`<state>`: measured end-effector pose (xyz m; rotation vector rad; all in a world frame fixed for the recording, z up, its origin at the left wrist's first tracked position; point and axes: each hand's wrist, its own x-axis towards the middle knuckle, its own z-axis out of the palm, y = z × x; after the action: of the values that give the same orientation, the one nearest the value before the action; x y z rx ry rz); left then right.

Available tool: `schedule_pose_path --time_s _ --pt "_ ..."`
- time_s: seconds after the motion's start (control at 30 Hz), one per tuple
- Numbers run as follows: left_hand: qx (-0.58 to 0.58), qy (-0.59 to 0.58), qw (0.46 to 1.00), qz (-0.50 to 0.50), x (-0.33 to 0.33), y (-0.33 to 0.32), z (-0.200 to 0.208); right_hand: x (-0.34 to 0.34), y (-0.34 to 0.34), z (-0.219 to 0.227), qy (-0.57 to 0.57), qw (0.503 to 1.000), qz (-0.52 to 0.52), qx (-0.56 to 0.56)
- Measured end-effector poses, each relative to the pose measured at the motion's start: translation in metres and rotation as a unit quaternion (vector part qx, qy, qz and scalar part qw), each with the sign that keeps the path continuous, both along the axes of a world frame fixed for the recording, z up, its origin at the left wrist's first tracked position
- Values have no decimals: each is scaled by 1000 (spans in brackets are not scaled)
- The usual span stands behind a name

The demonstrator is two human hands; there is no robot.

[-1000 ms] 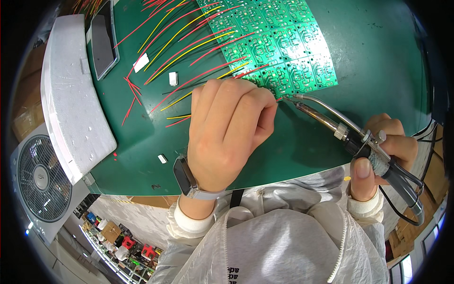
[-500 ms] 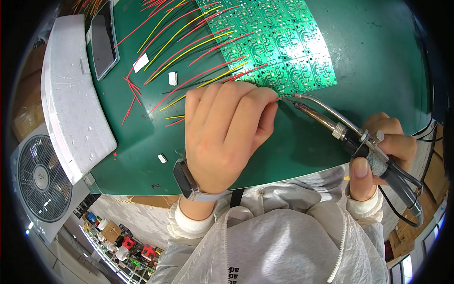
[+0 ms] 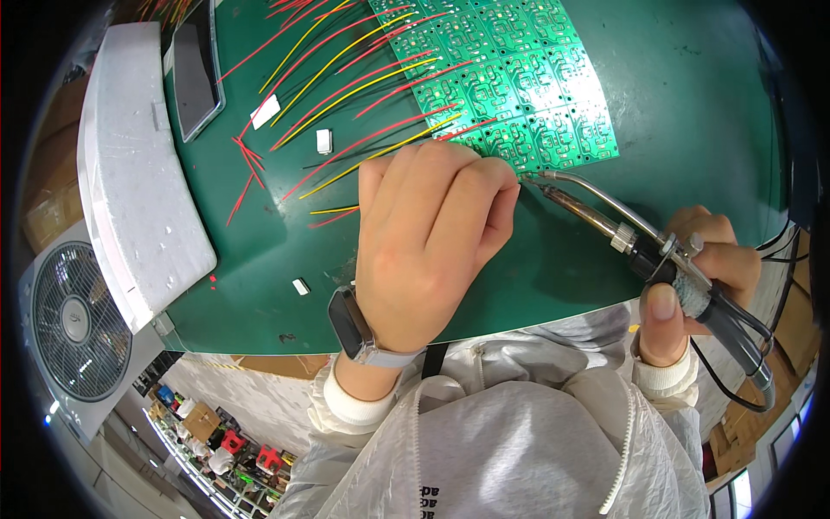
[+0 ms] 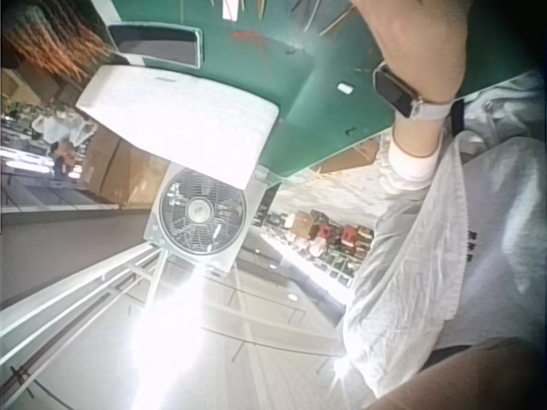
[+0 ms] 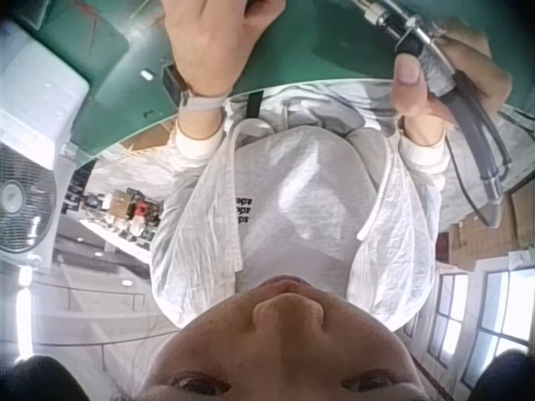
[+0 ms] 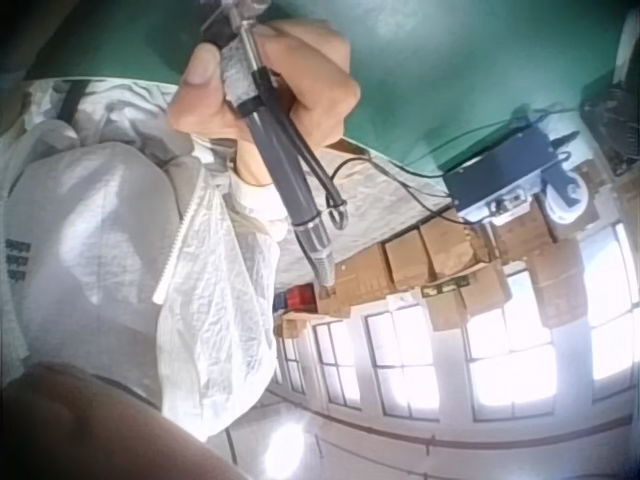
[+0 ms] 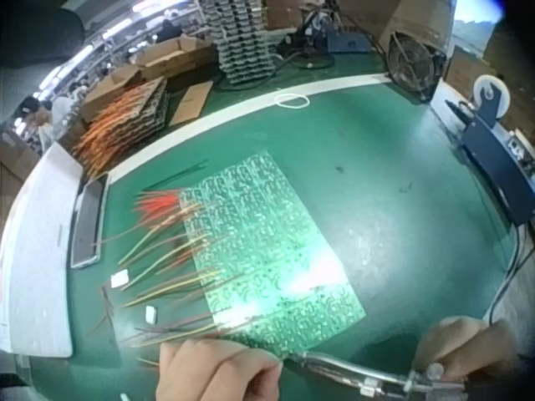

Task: The person solders wires onto a circuit board using a soldering iron, retrieving wires from the table and a foam container to attach them one by one.

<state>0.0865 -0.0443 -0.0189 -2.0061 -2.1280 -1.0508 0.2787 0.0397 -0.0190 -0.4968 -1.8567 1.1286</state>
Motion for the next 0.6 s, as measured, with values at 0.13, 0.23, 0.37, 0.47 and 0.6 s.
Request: schedule_pose_path --time_s 0.13,0.23,0.37,0.47,0.6 --pt "-3 -8 1000 3 -1 -2 1 -2 -2 1 7 1000 9 0" --pt "0 -1 1000 0 -1 1 -2 -1 -3 -2 21 999 -26 -8" --pt "5 8 1000 -6 -3 0 -1 -3 -4 -1 32 999 -37 -10" --pt "-4 11 1000 -4 -2 0 0 -2 -4 -2 35 998 -51 -8" --pt "2 17 1000 2 -2 0 0 -4 0 -9 84 990 -111 24"
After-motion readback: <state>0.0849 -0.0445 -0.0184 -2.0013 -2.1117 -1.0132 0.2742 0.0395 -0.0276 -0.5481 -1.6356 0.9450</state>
